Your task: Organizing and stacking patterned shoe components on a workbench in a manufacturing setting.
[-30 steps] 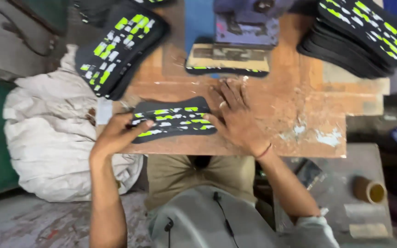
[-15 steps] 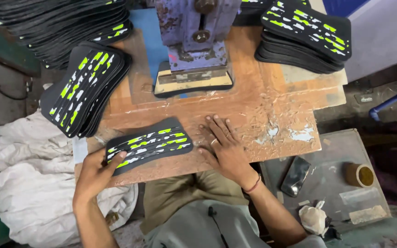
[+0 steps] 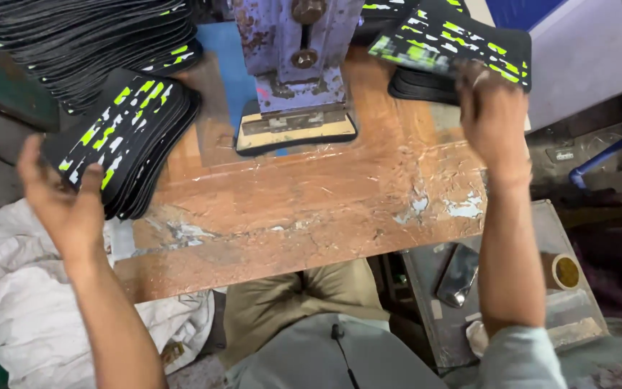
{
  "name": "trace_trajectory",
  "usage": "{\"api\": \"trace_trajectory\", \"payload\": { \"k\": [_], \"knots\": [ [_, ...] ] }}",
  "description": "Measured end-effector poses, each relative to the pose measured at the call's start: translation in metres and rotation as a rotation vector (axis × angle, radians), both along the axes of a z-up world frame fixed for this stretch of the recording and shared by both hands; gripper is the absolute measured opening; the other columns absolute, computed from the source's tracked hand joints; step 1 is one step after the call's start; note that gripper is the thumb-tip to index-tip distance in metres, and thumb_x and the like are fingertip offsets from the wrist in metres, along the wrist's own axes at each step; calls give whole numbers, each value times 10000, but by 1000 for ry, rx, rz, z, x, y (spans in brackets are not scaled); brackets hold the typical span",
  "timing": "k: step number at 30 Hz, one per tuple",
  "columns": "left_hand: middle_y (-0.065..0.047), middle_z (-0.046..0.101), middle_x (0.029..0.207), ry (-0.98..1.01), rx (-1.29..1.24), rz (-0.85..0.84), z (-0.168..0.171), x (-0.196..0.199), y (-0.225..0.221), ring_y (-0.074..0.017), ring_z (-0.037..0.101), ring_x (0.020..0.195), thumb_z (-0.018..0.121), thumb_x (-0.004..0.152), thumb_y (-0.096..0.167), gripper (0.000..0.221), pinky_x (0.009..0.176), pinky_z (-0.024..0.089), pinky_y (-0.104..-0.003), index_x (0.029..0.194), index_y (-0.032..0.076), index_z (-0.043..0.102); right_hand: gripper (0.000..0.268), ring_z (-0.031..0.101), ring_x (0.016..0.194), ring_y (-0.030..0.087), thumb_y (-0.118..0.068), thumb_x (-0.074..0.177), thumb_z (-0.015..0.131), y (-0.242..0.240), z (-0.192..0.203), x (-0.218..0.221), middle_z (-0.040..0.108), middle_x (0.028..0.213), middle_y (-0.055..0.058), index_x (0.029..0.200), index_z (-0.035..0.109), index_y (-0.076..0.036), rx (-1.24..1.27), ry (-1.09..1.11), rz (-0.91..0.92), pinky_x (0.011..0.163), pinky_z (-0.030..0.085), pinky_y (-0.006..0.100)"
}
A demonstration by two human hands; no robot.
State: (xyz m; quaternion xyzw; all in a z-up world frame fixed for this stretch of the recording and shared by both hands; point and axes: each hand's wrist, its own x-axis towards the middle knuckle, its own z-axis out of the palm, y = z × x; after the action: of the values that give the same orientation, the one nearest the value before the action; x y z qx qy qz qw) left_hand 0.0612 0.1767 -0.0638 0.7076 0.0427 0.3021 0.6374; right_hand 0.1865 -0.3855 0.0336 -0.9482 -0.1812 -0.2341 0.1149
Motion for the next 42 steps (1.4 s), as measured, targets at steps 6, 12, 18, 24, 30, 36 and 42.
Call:
{"api": "trace_trajectory", "payload": {
  "k": [6,12,18,24,30,36,42],
  "knots": [
    [-130,601,1350,28,406,276,-13,-54,-48,-217,619,1238,680,1091,-45,322,1077,519,-299,1378,-6,539,321,587,1285,406,-180,945,665,52,-67,-116,667,1330,204,1213,670,-4,129,172,237,1102,437,518],
    [-66,707,1126,279,185,-85,0,-37,-131,-158,676,936,723,955,62,396,805,556,-295,1338,61,624,463,491,1416,369,-299,874,771,94,-81,-140,601,1421,172,1242,694,-30,152,259,180,1219,311,567],
    [-71,741,1077,123,532,-50,-16,-38,-141,-172,669,996,771,917,69,435,847,534,-303,1329,53,631,360,491,1427,366,-248,899,757,139,-92,-147,609,1432,157,1193,702,-49,188,264,262,1226,322,547],
    [-34,776,1006,382,247,-29,-18,-34,-138,-134,629,707,771,925,93,419,581,469,-281,1318,72,630,335,483,1435,363,-226,912,751,144,-100,-143,602,1413,153,1185,702,-37,195,228,250,1226,304,552],
    [-53,744,917,354,246,-106,-21,22,-119,-100,670,750,831,872,134,677,646,535,-230,1445,36,485,330,483,1428,361,-235,908,752,144,-100,-143,602,1418,151,1170,703,-42,199,224,245,1222,299,546],
    [-70,719,789,514,160,-368,-20,74,-131,-122,699,607,771,929,149,655,517,536,-260,1480,38,434,348,469,1442,357,-238,918,743,145,-98,-145,596,1432,154,1199,698,-37,199,237,245,1233,290,541],
    [-84,702,848,461,-194,-563,-63,97,-133,-146,717,650,688,961,25,579,533,585,-268,1476,16,426,495,398,1486,393,-334,933,711,146,-96,-154,524,1502,179,1336,630,-59,126,262,262,1251,250,569]
  ]
}}
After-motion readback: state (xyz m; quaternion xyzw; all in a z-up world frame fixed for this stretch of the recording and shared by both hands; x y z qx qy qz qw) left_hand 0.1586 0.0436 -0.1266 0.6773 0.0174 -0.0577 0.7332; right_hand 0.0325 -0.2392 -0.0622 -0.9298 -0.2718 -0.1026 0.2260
